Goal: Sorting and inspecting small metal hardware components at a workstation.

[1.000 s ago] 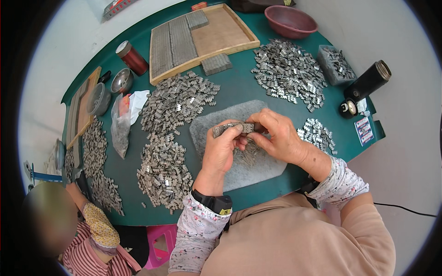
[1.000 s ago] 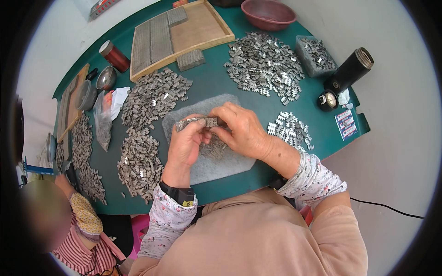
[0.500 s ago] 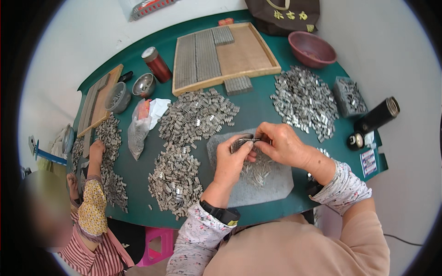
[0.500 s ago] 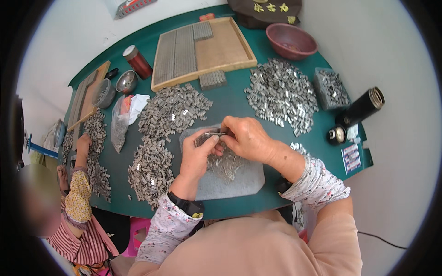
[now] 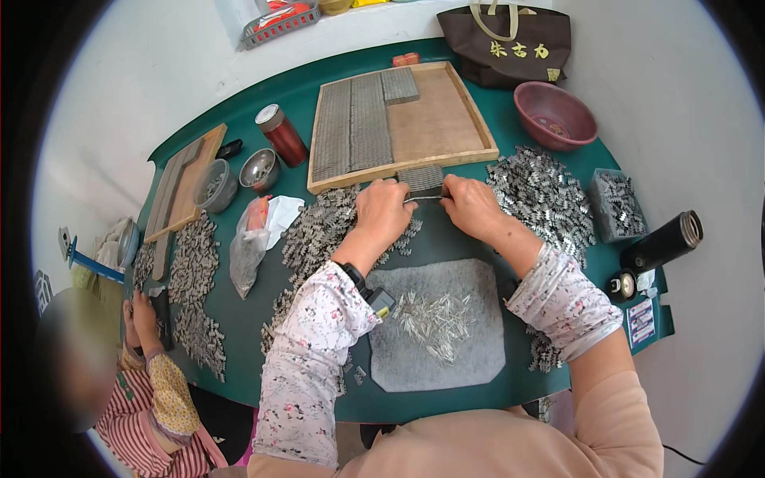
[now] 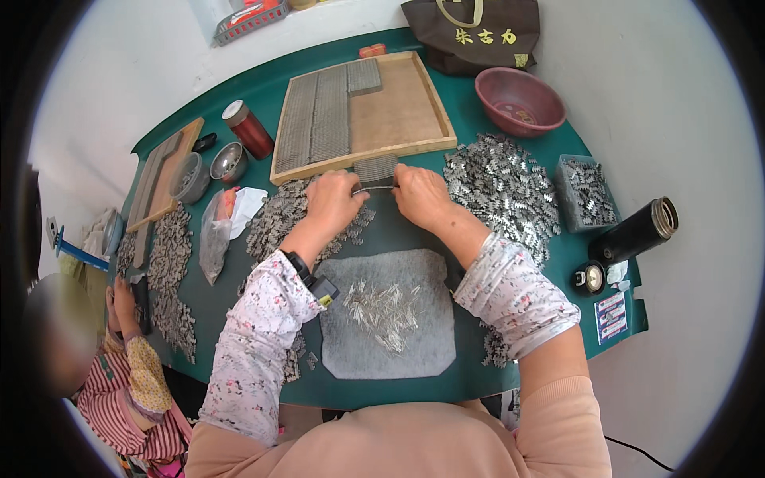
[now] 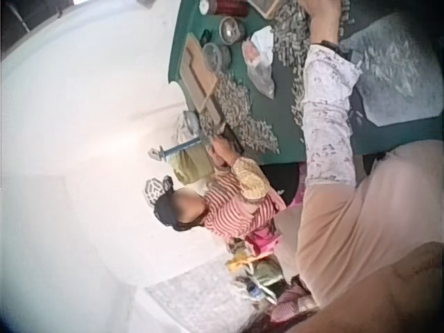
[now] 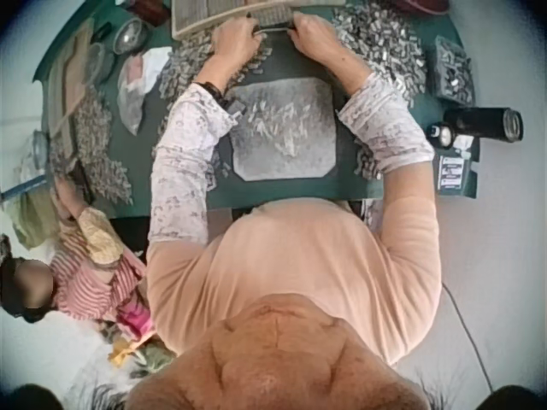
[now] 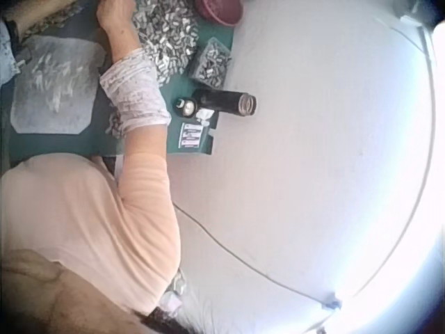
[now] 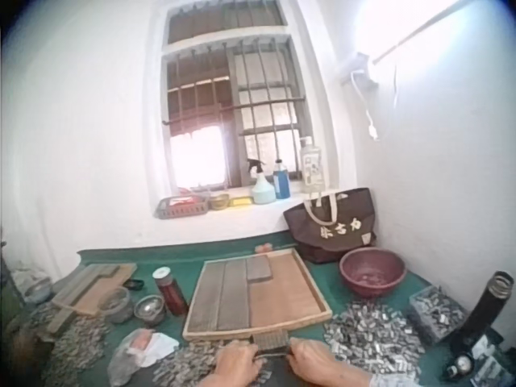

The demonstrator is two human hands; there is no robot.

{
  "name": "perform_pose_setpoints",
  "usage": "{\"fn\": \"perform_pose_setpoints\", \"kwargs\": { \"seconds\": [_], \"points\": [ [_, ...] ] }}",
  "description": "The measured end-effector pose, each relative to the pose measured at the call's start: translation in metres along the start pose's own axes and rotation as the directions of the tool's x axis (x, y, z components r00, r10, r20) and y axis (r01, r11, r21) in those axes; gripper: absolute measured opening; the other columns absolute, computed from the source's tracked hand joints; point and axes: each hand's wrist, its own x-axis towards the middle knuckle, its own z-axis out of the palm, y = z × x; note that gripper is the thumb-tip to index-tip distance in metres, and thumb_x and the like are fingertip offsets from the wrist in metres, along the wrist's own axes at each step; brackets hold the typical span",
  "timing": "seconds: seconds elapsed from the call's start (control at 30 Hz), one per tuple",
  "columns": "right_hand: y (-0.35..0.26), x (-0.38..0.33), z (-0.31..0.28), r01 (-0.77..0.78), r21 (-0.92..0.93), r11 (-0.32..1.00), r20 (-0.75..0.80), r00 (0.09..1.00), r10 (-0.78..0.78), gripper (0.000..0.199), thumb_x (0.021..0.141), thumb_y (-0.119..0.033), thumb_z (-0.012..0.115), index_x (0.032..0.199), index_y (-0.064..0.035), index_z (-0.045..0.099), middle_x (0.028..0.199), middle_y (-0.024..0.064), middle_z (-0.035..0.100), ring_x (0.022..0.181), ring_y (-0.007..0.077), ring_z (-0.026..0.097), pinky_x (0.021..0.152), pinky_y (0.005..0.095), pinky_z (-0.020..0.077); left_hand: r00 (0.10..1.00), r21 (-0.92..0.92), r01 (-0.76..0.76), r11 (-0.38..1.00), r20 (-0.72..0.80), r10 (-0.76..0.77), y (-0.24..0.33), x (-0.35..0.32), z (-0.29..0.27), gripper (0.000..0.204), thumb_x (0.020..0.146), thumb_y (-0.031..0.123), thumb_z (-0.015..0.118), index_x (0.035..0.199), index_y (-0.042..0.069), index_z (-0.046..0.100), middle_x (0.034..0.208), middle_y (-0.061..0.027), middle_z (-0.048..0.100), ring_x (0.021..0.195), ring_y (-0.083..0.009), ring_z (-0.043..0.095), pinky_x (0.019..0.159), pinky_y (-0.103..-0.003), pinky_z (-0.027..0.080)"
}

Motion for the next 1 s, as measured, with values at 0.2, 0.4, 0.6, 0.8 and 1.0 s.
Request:
{"fn": "perform_pose_setpoints", "kwargs": {
  "seconds": [0.2, 0.4, 0.6, 0.8, 1.0],
  "points": [
    [0.014, 0.013, 0.017, -0.011, -0.129, 0.992, -0.034, 0.999, 0.006, 0.017, 0.077, -0.012, 0.067, 0.085, -0.0002, 0.058, 0.087, 0.0219, 0.065, 0.083, 0.0379, 0.064, 0.073, 0.0458, 0.051, 0.998, 0.116, -0.01, 0.993, -0.056, 0.016, -0.012, 0.014, 0.02, 0.026, 0.067, 0.025, 0.078, 0.079, 0.004, 0.068, 0.082, -0.0128, 0.066, 0.085, -0.0318, 0.062, 0.072, -0.044, 0.049],
    [0.01, 0.015, 0.018, -0.093, -0.108, 0.99, -0.041, 0.995, 0.089, 0.022, 0.074, -0.012, 0.071, 0.085, 0.0007, 0.057, 0.082, 0.0217, 0.065, 0.08, 0.0391, 0.065, 0.072, 0.0458, 0.0521, 0.993, 0.091, 0.049, 0.995, -0.112, -0.039, -0.016, 0.006, 0.009, 0.029, 0.065, 0.027, 0.08, 0.077, 0.004, 0.067, 0.078, -0.0134, 0.065, 0.081, -0.0312, 0.063, 0.069, -0.043, 0.049],
    [0.004, 0.01, 0.006, -0.032, -0.174, 0.984, -0.138, 0.99, 0.007, 0.026, 0.074, -0.013, 0.072, 0.09, 0.0001, 0.055, 0.081, 0.0209, 0.065, 0.077, 0.0391, 0.064, 0.069, 0.0457, 0.0519, 0.976, -0.085, 0.18, 0.98, -0.106, -0.188, -0.02, -0.019, -0.047, 0.026, 0.069, 0.027, 0.076, 0.076, 0.003, 0.066, 0.066, -0.0125, 0.063, 0.063, -0.0292, 0.062, 0.058, -0.04, 0.047],
    [-0.09, -0.043, -0.014, 0.304, 0.01, 0.953, 0.028, 0.952, -0.304, 0.009, 0.078, -0.012, 0.065, 0.082, -0.0052, 0.061, 0.083, 0.0145, 0.061, 0.078, 0.0331, 0.063, 0.069, 0.0418, 0.051, 0.945, -0.238, 0.293, 0.926, -0.077, -0.319, -0.034, -0.099, -0.101, 0.022, 0.077, 0.022, 0.073, 0.079, 0.001, 0.066, 0.059, -0.0054, 0.058, 0.055, -0.0124, 0.053, 0.053, -0.028, 0.041],
    [-0.166, -0.118, 0.018, 0.498, 0.266, 0.825, 0.33, 0.758, -0.563, 0.01, 0.072, -0.01, 0.069, 0.077, -0.0045, 0.062, 0.081, 0.012, 0.055, 0.079, 0.0307, 0.06, 0.068, 0.0398, 0.0505, 0.868, -0.454, 0.428, 0.781, -0.035, -0.495, -0.031, -0.177, -0.107, 0.017, 0.081, 0.012, 0.07, 0.077, -0.003, 0.064, 0.062, 0.0045, 0.053, 0.059, -0.0027, 0.045, 0.053, -0.021, 0.036]
  ]
}}
